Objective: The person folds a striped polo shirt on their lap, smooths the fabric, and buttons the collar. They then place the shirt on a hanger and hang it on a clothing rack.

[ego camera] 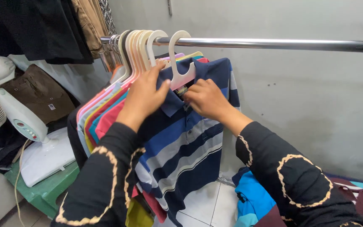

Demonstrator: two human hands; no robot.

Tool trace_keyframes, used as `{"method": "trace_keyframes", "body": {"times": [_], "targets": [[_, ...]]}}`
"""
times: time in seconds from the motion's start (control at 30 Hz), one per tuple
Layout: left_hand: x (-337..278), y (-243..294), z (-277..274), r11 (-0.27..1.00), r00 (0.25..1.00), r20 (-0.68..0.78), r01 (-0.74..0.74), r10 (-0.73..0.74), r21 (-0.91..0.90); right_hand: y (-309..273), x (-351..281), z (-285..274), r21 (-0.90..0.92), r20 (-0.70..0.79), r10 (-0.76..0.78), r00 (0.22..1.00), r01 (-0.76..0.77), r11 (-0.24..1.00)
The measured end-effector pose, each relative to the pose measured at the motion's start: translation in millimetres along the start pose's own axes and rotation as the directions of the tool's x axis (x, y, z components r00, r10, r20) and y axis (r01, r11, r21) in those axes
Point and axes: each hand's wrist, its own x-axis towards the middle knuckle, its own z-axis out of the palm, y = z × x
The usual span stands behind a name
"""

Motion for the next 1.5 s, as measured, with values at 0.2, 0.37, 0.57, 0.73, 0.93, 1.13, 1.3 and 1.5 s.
{"method": "trace_keyframes", "body": {"times": [0.2, 0.37, 0.57, 0.73, 0.93, 1.13, 1.3, 1.5], "targets": [[-51.5, 9.1, -1.2, 0.684, 0.962, -0.095, -0.112, 0.257, 0.721, 35.9, -20.5, -9.7, -0.013, -0.041, 0.324, 0.945, -0.324, 0.946], [-69.4, -14.0, -6.9, 0.566, 0.938, -0.108, -0.106, 0.331, 0.818, 57.4, -14.0, -7.4, 0.120, 0.175, 0.439, 0.881, -0.462, 0.879], [-73.0, -15.9, -18.9, 0.517, 0.922, -0.160, -0.049, 0.353, 0.855, 77.5, -4.4, 35.3, -0.094, 0.277, 0.444, 0.852, -0.436, 0.895], [-78.3, -23.0, -24.8, 0.489, 0.917, -0.191, -0.005, 0.350, 0.872, 67.9, 2.3, 77.2, -0.183, 0.171, 0.425, 0.889, -0.395, 0.900], [-79.1, -18.7, -17.5, 0.467, 0.889, -0.208, -0.007, 0.408, 0.884, 34.4, -4.3, 72.0, 0.146, 0.203, 0.496, 0.844, -0.527, 0.837], [-97.7, -5.3, 28.7, 0.334, 0.872, -0.160, -0.004, 0.463, 0.943, -9.4, -54.9, 97.7, 0.383, -0.098, 0.612, 0.785, -0.538, 0.751], [-126.3, -26.7, 112.3, 0.555, 0.916, -0.006, -0.238, 0.401, 0.797, -66.6, -106.9, 131.2, 0.410, -0.002, 0.772, 0.636, -0.704, 0.580], [-164.3, -48.9, 184.2, 0.901, 0.980, -0.145, 0.181, -0.134, 0.395, -121.3, -135.8, 141.1, 0.441, 0.190, 0.849, 0.493, -0.816, 0.374]]}}
